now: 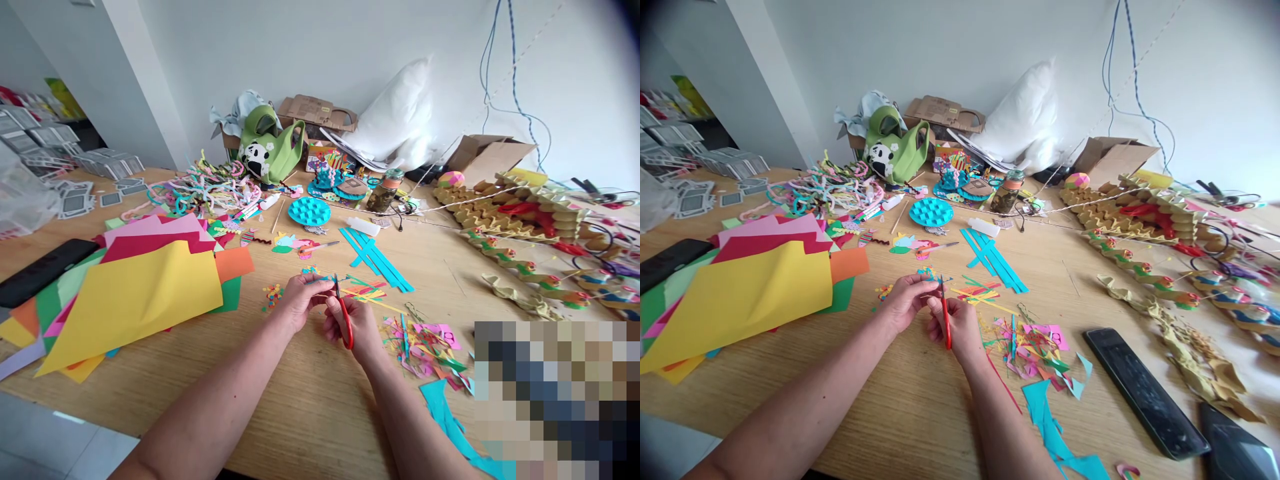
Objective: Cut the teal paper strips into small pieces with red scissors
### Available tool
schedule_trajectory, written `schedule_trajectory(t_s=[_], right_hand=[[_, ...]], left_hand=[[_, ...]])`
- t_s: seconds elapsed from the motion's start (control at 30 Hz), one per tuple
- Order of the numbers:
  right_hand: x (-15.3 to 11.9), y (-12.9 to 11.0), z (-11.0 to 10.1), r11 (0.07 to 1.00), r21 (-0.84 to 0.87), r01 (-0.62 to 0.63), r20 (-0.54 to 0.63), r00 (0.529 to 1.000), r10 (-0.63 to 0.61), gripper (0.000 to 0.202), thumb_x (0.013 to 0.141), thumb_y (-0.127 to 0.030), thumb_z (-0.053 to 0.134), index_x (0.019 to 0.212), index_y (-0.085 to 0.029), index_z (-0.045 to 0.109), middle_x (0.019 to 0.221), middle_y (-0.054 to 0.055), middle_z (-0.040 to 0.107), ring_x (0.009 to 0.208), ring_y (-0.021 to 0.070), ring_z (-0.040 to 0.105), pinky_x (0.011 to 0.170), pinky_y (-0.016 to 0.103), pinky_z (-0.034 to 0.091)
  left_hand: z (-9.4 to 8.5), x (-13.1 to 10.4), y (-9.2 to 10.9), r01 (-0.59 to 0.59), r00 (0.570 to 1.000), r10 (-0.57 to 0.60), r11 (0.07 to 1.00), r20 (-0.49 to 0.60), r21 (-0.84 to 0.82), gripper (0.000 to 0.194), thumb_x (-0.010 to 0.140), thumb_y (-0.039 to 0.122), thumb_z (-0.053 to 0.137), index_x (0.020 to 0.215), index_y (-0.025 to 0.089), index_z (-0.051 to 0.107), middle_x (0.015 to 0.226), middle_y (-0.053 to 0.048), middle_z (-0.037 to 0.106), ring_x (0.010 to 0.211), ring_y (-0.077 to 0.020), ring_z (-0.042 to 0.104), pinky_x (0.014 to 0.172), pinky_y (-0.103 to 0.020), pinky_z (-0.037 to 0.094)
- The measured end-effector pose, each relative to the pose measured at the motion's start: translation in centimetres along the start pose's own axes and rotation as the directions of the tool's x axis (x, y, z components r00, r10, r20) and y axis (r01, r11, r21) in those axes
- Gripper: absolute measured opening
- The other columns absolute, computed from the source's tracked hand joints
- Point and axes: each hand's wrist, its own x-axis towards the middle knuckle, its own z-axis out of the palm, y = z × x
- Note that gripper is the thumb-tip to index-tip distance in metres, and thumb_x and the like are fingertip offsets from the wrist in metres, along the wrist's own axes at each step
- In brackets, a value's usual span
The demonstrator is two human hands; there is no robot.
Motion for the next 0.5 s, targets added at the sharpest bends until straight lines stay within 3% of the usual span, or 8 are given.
schedule_trajectory(t_s=[0.23,0.5], right_hand=[[-0.25,-0.32,0.12,1.000,-0.011,0.004,-0.001,1.000,-0.004,0.051,0.065,-0.064,0.067,0.061,-0.016,0.053,0.044,0.001,0.059,0.033,0.0111,0.054,0.032,0.018,0.040],[-0.22,-0.13,0.22,1.000,0.016,0.014,-0.014,1.000,-0.013,0.050,0.065,-0.064,0.067,0.060,-0.016,0.052,0.044,0.000,0.058,0.032,0.0111,0.053,0.032,0.018,0.041]], left_hand=[[-0.01,0.11,-0.17,0.000,0.997,-0.005,0.998,-0.075,-0.070,0.019,0.054,0.018,0.077,0.068,0.010,0.068,0.063,-0.004,0.065,0.058,-0.0117,0.059,0.056,-0.023,0.044],[0.22,0.11,-0.51,0.020,1.000,-0.022,0.991,-0.020,-0.135,0.016,0.055,0.018,0.076,0.064,0.010,0.066,0.061,-0.003,0.062,0.057,-0.0102,0.056,0.054,-0.022,0.041]])
